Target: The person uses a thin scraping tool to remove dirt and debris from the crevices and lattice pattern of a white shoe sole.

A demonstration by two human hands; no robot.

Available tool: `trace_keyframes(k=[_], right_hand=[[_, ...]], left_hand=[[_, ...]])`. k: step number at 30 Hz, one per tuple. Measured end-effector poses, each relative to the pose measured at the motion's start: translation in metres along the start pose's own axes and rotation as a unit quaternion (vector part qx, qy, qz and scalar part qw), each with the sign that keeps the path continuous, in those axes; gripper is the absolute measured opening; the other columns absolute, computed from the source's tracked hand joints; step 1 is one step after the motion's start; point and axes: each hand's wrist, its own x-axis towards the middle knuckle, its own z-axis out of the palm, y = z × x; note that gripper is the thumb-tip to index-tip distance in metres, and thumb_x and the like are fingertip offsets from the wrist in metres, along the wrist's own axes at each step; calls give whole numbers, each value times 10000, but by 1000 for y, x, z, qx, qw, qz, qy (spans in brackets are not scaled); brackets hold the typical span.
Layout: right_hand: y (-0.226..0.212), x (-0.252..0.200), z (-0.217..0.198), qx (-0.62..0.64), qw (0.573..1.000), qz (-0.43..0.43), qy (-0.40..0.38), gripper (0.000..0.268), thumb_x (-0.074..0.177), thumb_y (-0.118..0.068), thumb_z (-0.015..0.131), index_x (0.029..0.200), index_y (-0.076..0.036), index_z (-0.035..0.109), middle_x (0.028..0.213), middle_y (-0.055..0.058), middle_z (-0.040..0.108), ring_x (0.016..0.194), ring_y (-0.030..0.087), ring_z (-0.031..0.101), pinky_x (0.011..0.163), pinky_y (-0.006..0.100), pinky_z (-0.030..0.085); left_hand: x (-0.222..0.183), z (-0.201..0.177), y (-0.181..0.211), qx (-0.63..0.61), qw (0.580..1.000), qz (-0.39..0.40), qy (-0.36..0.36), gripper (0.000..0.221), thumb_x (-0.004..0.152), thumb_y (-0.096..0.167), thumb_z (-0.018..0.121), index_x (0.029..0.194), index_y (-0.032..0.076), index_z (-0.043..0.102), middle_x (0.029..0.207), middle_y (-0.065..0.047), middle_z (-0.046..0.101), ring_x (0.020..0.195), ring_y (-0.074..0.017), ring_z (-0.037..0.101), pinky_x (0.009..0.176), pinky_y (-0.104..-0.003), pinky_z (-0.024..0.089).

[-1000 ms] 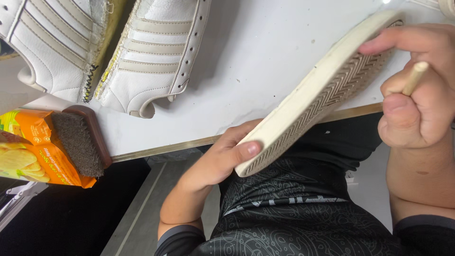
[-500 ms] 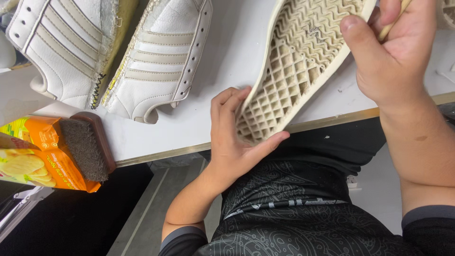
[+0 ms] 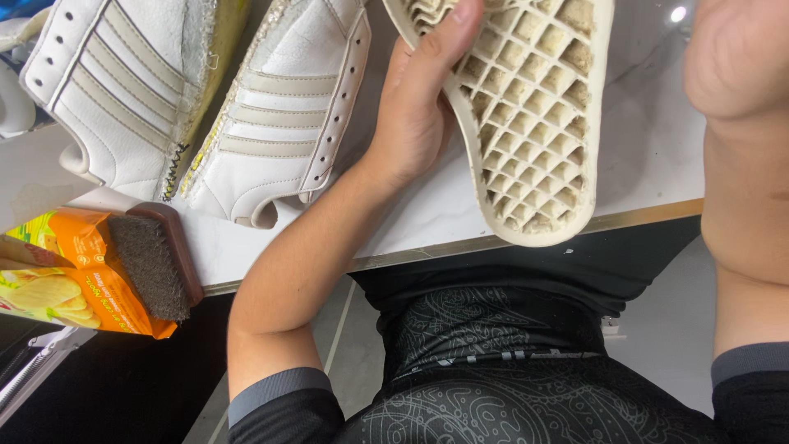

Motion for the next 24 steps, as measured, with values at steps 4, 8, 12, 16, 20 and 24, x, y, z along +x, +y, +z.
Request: trace_keyframes(k=[4, 8, 12, 16, 20, 24], right_hand=[[14, -1, -21, 102, 991, -60, -67, 186, 1048, -247, 584, 1030, -63, 596, 848, -1, 597, 795, 128, 646, 771, 314, 596], [7, 0, -31, 203, 958, -156, -129, 248, 1020, -318, 577, 1011, -72, 612, 822, -17, 597, 799, 142, 668, 792, 352, 639], [-16, 5, -10, 171, 953, -248, 29, 236, 935, -241, 670, 991, -30, 579, 925, 158, 659, 779, 181, 741, 713, 247, 651], [-23, 16, -8, 74, 958, -276, 33, 234, 903, -161, 736, 968, -12, 568, 912, 184, 684, 821, 255, 763, 697, 297, 633], [-25, 8, -2, 42, 969, -237, 61, 219, 912, -147, 749, 964, -15, 582, 859, 151, 686, 784, 250, 744, 658, 306, 634], [-25, -12, 4, 61, 988, -108, 91, 215, 889, -146, 762, 976, -7, 623, 806, 118, 688, 716, 211, 715, 604, 299, 590]], left_hand=[[9, -11, 7, 20, 1000, -9, -6, 656, 1041, 586, 469, 1296, -11, 566, 1117, -129, 694, 1072, -230, 729, 964, -392, 656], [14, -13, 17, 9, 995, -47, -82, 844, 1056, 692, 326, 1382, -65, 508, 1136, -237, 716, 984, -279, 765, 884, -355, 673], [20, -3, 22, -41, 992, -62, -102, 933, 1048, 715, 295, 1437, -121, 436, 1231, -318, 678, 1053, -333, 740, 871, -400, 631], [22, 3, 25, -16, 993, -71, -91, 981, 999, 740, 249, 1469, -110, 386, 1264, -315, 670, 1061, -328, 741, 836, -391, 632], [19, -6, 18, 36, 994, -22, -97, 945, 1025, 738, 244, 1451, -95, 376, 1235, -300, 669, 1091, -325, 738, 911, -394, 651], [6, -21, 3, 143, 985, 22, -96, 844, 1101, 706, 229, 1294, -26, 601, 1037, -114, 758, 948, -150, 788, 867, -279, 670]])
